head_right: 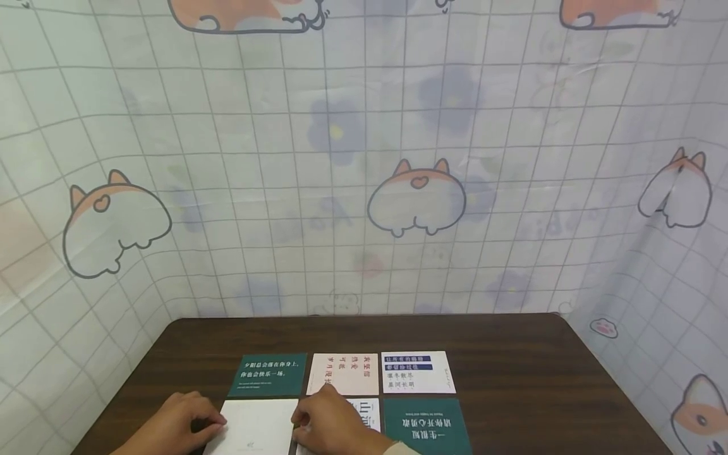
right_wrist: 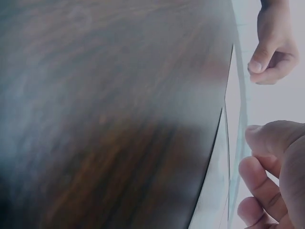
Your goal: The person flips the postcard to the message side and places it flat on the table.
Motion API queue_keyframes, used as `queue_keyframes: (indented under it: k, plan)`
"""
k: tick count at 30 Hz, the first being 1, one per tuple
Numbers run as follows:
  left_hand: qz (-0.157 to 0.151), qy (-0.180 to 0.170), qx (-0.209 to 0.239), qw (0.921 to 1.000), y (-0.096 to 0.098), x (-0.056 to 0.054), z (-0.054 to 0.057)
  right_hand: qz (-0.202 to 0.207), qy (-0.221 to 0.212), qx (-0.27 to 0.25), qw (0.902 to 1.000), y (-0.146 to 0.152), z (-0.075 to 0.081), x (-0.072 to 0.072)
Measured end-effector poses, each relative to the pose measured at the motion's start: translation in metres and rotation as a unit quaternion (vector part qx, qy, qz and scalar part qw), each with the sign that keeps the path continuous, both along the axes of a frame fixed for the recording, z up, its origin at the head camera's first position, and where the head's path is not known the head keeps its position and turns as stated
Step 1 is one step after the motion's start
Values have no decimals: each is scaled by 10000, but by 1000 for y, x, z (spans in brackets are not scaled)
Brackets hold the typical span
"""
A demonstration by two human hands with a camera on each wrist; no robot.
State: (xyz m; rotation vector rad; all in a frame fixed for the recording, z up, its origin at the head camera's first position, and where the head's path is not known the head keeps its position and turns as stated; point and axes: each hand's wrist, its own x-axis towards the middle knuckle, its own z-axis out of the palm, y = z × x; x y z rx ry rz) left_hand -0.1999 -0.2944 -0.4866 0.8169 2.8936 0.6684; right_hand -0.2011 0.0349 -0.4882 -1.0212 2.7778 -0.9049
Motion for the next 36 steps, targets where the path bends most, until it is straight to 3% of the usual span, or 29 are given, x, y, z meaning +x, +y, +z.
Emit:
queue_keyframes:
  k: [14, 26, 36]
  plan:
    - [-113, -146, 148, 9997, 21, 2, 6, -147, 15, 217, 9997, 15, -1, -2]
    - [-31, 55, 311, 9995, 39, 5, 10, -241, -240, 339, 9988, 26, 1, -1]
    - [-11, 94, 345, 9994, 51, 3, 10, -299, 65, 437, 9986, 40, 2, -2]
